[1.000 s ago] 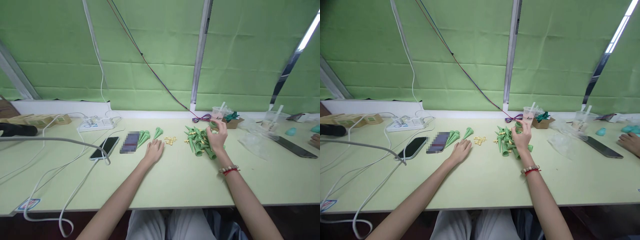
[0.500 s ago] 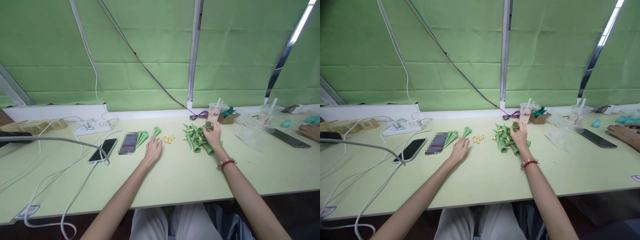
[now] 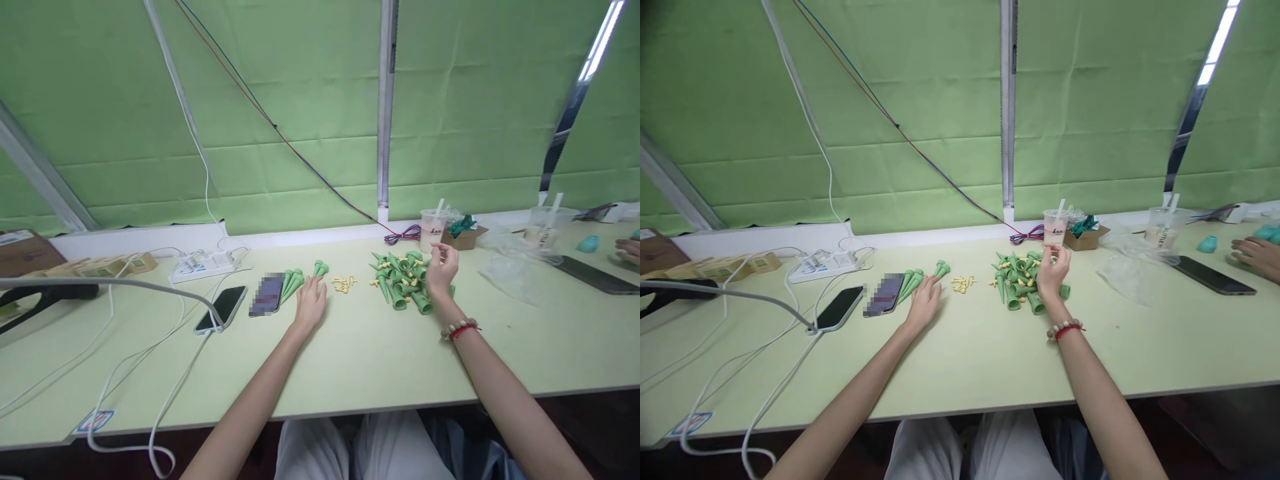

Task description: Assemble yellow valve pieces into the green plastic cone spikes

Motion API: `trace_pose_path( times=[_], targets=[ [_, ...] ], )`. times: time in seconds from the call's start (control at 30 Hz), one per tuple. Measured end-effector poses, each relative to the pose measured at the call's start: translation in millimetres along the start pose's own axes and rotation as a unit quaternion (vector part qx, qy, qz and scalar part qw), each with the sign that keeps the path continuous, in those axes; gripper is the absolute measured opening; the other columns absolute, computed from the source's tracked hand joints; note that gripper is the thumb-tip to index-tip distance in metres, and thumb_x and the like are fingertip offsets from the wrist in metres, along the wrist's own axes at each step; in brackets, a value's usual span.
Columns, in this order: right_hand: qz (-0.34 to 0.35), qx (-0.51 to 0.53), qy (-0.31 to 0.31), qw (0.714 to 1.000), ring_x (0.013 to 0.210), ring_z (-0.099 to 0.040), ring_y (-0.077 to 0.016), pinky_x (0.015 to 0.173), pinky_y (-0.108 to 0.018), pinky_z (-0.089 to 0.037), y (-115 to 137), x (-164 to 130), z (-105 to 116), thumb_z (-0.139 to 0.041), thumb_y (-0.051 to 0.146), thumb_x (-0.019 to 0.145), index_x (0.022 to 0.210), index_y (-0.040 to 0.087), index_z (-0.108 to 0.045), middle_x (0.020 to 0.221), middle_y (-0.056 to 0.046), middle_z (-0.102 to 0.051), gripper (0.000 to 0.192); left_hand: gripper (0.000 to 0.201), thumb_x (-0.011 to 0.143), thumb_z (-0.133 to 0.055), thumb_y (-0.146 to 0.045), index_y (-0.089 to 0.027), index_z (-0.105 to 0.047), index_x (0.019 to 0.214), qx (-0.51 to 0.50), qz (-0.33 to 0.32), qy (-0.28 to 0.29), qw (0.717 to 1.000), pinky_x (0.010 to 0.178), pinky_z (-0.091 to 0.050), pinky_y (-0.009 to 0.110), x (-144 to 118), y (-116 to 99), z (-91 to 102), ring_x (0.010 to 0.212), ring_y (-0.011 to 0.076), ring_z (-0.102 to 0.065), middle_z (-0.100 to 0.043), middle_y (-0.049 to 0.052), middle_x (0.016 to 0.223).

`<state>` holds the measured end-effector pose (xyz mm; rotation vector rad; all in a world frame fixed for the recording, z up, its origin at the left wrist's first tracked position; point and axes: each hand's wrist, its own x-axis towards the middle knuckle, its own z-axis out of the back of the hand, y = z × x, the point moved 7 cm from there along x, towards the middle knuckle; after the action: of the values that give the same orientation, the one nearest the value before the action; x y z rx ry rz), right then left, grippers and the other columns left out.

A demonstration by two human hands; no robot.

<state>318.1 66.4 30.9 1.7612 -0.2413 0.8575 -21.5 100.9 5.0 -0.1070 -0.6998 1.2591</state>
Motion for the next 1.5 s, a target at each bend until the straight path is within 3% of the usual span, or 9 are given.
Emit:
trace_pose_path(
  times=[0.1,0.23,0.47,0.63,0.87,1.1,1.3,1.5],
  targets=[
    [-0.037,0.022,-0.019,0.999,0.075,-0.054,-0.0166,0.070,-0.030,-0.043,4,0,1,-0.037,0.029,0.081,0.082,0.016,-0.055,0.088,-0.008,-0.054,0.022,0.040,0.088,-0.026,-0.027,-0.016,-0.049,0.119,0.026,-0.011,-0.014,0.999,0.102,-0.026,0.041,4,0,-0.5,0.130,0.0225,-0.029,-0.049,0.010,0.129],
    [0.011,0.030,0.019,0.999,0.076,-0.052,-0.0177,0.069,-0.031,-0.043,31,-7,-4,-0.040,0.026,0.079,0.076,0.017,-0.054,0.083,-0.007,-0.054,0.017,0.039,0.087,-0.029,-0.022,-0.016,-0.049,0.120,0.092,-0.018,-0.015,0.996,0.098,-0.029,0.040,16,-1,-5.8,0.124,0.0233,-0.037,-0.049,0.012,0.127],
    [0.175,0.018,0.184,0.967,0.074,-0.052,-0.0182,0.072,-0.033,-0.042,79,-40,-28,-0.040,0.022,0.081,0.077,0.019,-0.053,0.078,-0.005,-0.053,0.014,0.040,0.081,-0.030,-0.004,-0.016,-0.052,0.111,0.227,0.026,0.056,0.972,0.088,-0.036,0.035,47,0,-18.5,0.106,0.0227,-0.050,-0.056,0.014,0.111],
    [0.263,-0.002,0.280,0.923,0.080,-0.053,-0.0197,0.077,-0.033,-0.039,101,-65,-41,-0.042,0.018,0.081,0.079,0.021,-0.054,0.079,-0.005,-0.057,0.013,0.044,0.075,-0.033,0.002,-0.014,-0.048,0.113,0.235,0.066,0.054,0.968,0.080,-0.039,0.032,44,-2,-16.2,0.101,0.0234,-0.052,-0.053,0.017,0.109],
    [0.262,-0.034,0.400,0.878,0.087,-0.054,-0.0214,0.082,-0.037,-0.037,99,-91,-59,-0.042,0.015,0.080,0.086,0.021,-0.058,0.089,-0.006,-0.061,0.018,0.061,0.072,-0.031,0.005,-0.011,-0.032,0.131,0.176,0.070,0.062,0.980,0.075,-0.041,0.031,30,-2,1.3,0.096,0.0236,-0.056,-0.057,0.016,0.106],
    [0.266,-0.053,0.492,0.827,0.094,-0.053,-0.0217,0.085,-0.038,-0.039,90,-127,-75,-0.044,0.011,0.078,0.093,0.019,-0.058,0.096,-0.007,-0.061,0.022,0.055,0.074,-0.030,0.003,-0.019,-0.046,0.122,0.166,0.040,0.035,0.985,0.075,-0.044,0.033,21,4,-1.1,0.099,0.0240,-0.052,-0.047,0.014,0.114],
    [0.220,-0.051,0.508,0.831,0.099,-0.053,-0.0205,0.087,-0.037,-0.041,76,-129,-79,-0.043,0.011,0.077,0.100,0.019,-0.056,0.102,-0.007,-0.059,0.028,0.033,0.085,-0.033,-0.020,-0.017,-0.058,0.106,0.174,0.026,0.042,0.983,0.076,-0.043,0.037,17,10,-9.5,0.099,0.0275,-0.050,-0.049,0.014,0.111],
    [0.208,-0.060,0.507,0.835,0.104,-0.053,-0.0194,0.089,-0.035,-0.042,72,-141,-83,-0.042,0.012,0.078,0.114,0.017,-0.051,0.113,-0.009,-0.055,0.037,0.036,0.086,-0.033,-0.034,-0.013,-0.062,0.089,0.164,0.040,0.034,0.985,0.076,-0.041,0.038,6,-3,-5.0,0.092,0.0279,-0.053,-0.059,0.014,0.097]
  ],
)
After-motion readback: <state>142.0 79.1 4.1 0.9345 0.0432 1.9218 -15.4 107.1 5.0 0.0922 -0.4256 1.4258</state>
